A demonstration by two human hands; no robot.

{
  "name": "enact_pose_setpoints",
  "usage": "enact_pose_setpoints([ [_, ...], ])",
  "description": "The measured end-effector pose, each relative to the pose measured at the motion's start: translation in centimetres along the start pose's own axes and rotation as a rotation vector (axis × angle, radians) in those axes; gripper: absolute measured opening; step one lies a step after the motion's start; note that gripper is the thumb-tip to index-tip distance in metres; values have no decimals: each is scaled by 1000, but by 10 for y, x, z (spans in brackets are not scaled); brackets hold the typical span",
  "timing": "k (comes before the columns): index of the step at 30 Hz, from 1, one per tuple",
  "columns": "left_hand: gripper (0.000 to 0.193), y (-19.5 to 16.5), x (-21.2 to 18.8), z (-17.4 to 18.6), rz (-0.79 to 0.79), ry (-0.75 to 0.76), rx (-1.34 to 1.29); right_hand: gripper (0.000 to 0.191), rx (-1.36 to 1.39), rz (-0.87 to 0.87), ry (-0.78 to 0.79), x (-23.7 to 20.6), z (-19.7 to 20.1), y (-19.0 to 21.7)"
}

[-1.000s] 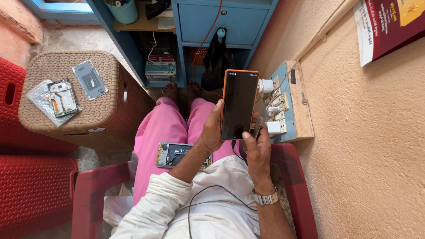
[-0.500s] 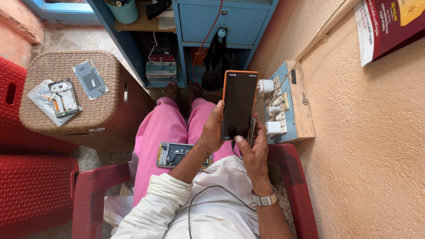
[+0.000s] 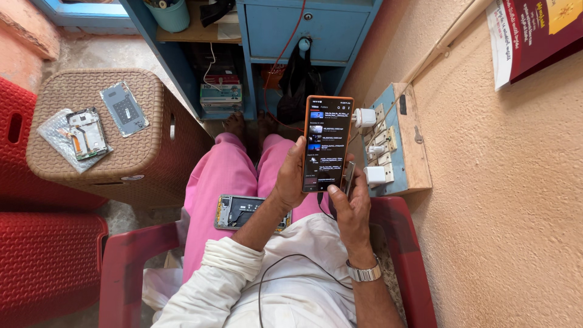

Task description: The person sits on a red plastic chair and uses a metal prying tool to work on the internal components of a disassembled smartphone held in their lap. They briefly pause to operate a second smartphone, scrolling through a list on its screen, before returning to the repair task.

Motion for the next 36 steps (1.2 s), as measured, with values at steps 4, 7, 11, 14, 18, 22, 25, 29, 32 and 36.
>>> enact_pose_setpoints([
  [4, 73, 1, 0, -3, 14, 41, -7, 54, 46, 12, 6, -1, -1, 1],
  [7, 75, 4, -1, -1, 40, 37, -14, 52, 69, 0, 0, 0, 0, 0],
  [11, 75, 4, -1, 0, 45, 29, -13, 54, 44, 3, -7, 1, 0, 2],
  [14, 74, 4, 0, -1, 37, 28, -6, 52, 27, 51, -1, 2, -1, 8],
  [18, 74, 4, 0, -1, 43, 15, 14, 50, 37, -31, -51, 3, 4, 0],
  [22, 74, 3, -1, -5, 44, 23, 15, 48, 61, -47, -63, 4, 7, -2],
  [25, 74, 3, 0, -6, 41, 30, 16, 48, 62, -43, -71, 3, 8, -2],
  [29, 75, 3, 0, -6, 48, 37, 5, 46, 80, -57, -85, 4, 10, -6],
  [32, 75, 4, 0, -6, 51, 38, 6, 43, 56, -60, -98, 4, 13, -9],
  [36, 75, 4, 0, -5, 49, 35, 19, 41, 82, -71, -110, 4, 14, -14],
])
Point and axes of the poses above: each hand's wrist, its own x-axis towards the middle knuckle, its own z-axis out of the back of the hand, y = z × x, the point moved 10 cm from there along x, towards the middle knuckle, and after that the axes turned 4 degrees about x, right-handed, at the moved point
